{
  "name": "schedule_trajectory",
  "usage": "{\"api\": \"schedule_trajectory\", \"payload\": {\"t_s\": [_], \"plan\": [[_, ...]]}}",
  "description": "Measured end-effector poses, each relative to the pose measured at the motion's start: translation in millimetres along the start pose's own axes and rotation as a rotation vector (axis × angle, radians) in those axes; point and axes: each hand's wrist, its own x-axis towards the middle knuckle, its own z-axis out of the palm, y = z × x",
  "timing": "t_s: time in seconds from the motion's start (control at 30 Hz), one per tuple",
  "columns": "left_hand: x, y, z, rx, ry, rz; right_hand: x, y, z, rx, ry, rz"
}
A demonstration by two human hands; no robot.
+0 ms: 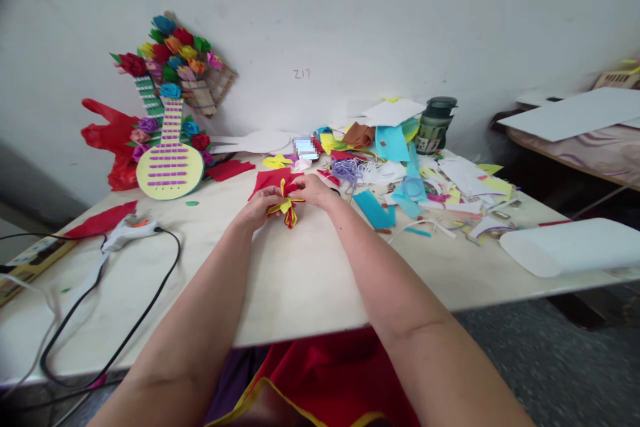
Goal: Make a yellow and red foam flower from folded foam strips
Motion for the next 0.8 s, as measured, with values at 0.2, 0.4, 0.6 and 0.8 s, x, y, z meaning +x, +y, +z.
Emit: {"api": "schedule_trajectory", "payload": {"t_s": [0.2, 0.4, 0.6, 0.8], "plan": [[0, -2, -0.8, 0.011, -0.026, -0.002, -3, -9, -4, -0.093, -0.059, 0.002], [1, -4, -2.6, 0.023, -0.02, 0.007, -3, -10, -2, -0.227, -0.028, 0.019], [-3, 1, 0.6, -0.019, -0.007, 0.003, -2, -10, 1, -0.265, -0.004, 0.001], [-5, 3, 2.5, -0.068, -0.007, 0.055, -3, -12, -1, -0.239, 0.02, 0.076]]}}
